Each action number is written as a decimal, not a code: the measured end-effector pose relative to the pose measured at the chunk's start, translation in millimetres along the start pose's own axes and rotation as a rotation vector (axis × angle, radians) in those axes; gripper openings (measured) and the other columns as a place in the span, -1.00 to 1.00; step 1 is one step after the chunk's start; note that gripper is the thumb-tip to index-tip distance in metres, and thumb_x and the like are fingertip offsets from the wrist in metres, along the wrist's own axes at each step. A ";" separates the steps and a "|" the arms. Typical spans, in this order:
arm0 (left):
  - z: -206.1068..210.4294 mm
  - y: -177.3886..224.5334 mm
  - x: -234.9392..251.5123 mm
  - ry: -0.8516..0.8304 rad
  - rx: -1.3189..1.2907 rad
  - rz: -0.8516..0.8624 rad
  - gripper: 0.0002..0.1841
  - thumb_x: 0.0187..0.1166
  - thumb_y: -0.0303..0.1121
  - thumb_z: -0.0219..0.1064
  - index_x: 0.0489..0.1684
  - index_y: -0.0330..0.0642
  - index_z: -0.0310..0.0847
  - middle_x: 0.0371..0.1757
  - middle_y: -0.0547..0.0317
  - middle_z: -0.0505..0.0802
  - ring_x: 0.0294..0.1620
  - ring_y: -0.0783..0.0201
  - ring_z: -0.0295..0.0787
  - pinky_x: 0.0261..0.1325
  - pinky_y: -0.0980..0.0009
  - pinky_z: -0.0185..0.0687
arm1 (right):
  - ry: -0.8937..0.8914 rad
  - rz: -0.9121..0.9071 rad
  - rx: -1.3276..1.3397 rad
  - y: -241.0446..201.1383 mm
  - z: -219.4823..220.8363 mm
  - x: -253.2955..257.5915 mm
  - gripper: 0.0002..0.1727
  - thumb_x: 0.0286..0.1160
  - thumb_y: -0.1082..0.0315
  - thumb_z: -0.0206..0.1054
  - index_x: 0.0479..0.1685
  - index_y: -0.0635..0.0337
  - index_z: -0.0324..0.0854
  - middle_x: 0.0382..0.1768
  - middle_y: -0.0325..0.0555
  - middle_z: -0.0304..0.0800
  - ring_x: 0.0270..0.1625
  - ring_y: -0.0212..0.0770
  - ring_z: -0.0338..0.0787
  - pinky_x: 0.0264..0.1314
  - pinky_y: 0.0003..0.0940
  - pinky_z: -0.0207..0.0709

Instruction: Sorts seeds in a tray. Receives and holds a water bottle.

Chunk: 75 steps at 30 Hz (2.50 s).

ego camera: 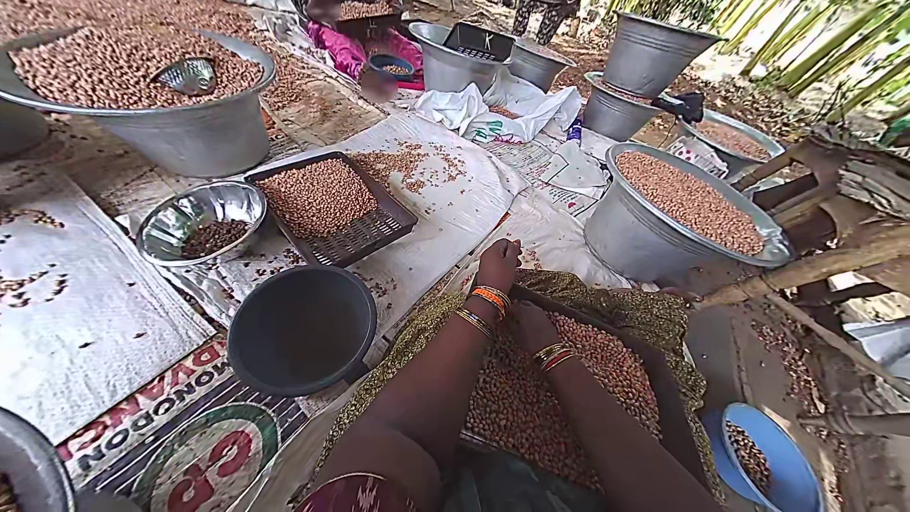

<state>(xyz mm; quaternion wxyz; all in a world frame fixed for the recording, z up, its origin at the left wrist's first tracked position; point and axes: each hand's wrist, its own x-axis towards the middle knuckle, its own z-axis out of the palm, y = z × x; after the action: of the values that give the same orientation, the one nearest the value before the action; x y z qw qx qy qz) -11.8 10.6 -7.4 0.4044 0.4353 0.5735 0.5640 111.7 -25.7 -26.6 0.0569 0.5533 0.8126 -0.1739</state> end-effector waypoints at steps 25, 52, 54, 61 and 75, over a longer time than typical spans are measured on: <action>0.6 -0.6 2.9 -0.132 0.112 0.008 -0.56 0.91 -0.16 -0.02 -0.12 -0.35 0.65 -0.40 0.07 0.76 -0.52 0.26 0.60 -0.29 0.25 0.59 | 0.027 -0.151 0.864 9.6 10.0 -14.6 -0.87 0.53 0.46 0.21 -0.36 0.24 0.61 -0.51 -0.30 0.58 -0.51 -0.48 0.50 -0.41 -0.54 0.39; 5.0 -4.3 2.7 -0.259 0.293 0.033 -0.57 0.90 -0.17 0.01 -0.10 -0.39 0.65 -0.30 -0.06 0.80 -0.37 0.11 0.72 -0.12 0.09 0.67 | -0.196 -0.509 0.197 19.2 37.5 -96.0 -0.80 0.54 0.40 0.35 -0.05 0.30 0.82 -0.03 0.19 0.86 0.09 0.15 0.84 0.24 0.10 0.66; 4.8 -4.3 3.2 -0.260 0.290 0.025 -0.57 0.90 -0.17 0.01 -0.11 -0.38 0.65 -0.30 -0.07 0.79 -0.35 0.10 0.73 -0.11 0.08 0.67 | -0.203 -0.522 0.225 21.7 37.8 -93.7 -0.80 0.54 0.39 0.34 -0.05 0.31 0.81 -0.05 0.18 0.87 0.06 0.14 0.85 0.22 0.12 0.66; 7.0 -5.7 3.6 -0.256 0.272 0.023 -0.55 0.89 -0.13 0.02 -0.11 -0.37 0.66 -0.32 -0.06 0.80 -0.37 0.11 0.73 -0.12 0.09 0.67 | -0.152 -0.556 0.390 35.2 39.1 -89.6 -0.81 0.45 0.48 0.30 -0.14 0.31 0.82 -0.17 0.11 0.88 -0.07 -0.02 0.85 0.13 -0.06 0.69; 6.3 -2.6 2.1 -0.321 0.317 0.023 -0.54 0.89 -0.13 0.01 -0.14 -0.38 0.65 -0.30 -0.08 0.80 -0.37 0.10 0.72 -0.15 0.08 0.66 | -0.215 -0.418 0.151 18.1 36.0 -93.7 -0.77 0.61 0.32 0.30 0.02 0.23 0.80 0.05 0.14 0.84 0.05 0.11 0.85 0.15 0.13 0.69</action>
<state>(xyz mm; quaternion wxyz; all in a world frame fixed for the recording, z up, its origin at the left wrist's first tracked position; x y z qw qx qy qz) -6.4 14.5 -10.2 0.4105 0.5840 0.5785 0.3947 160.5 -114.7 -37.4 0.0645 0.3544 0.8833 -0.3001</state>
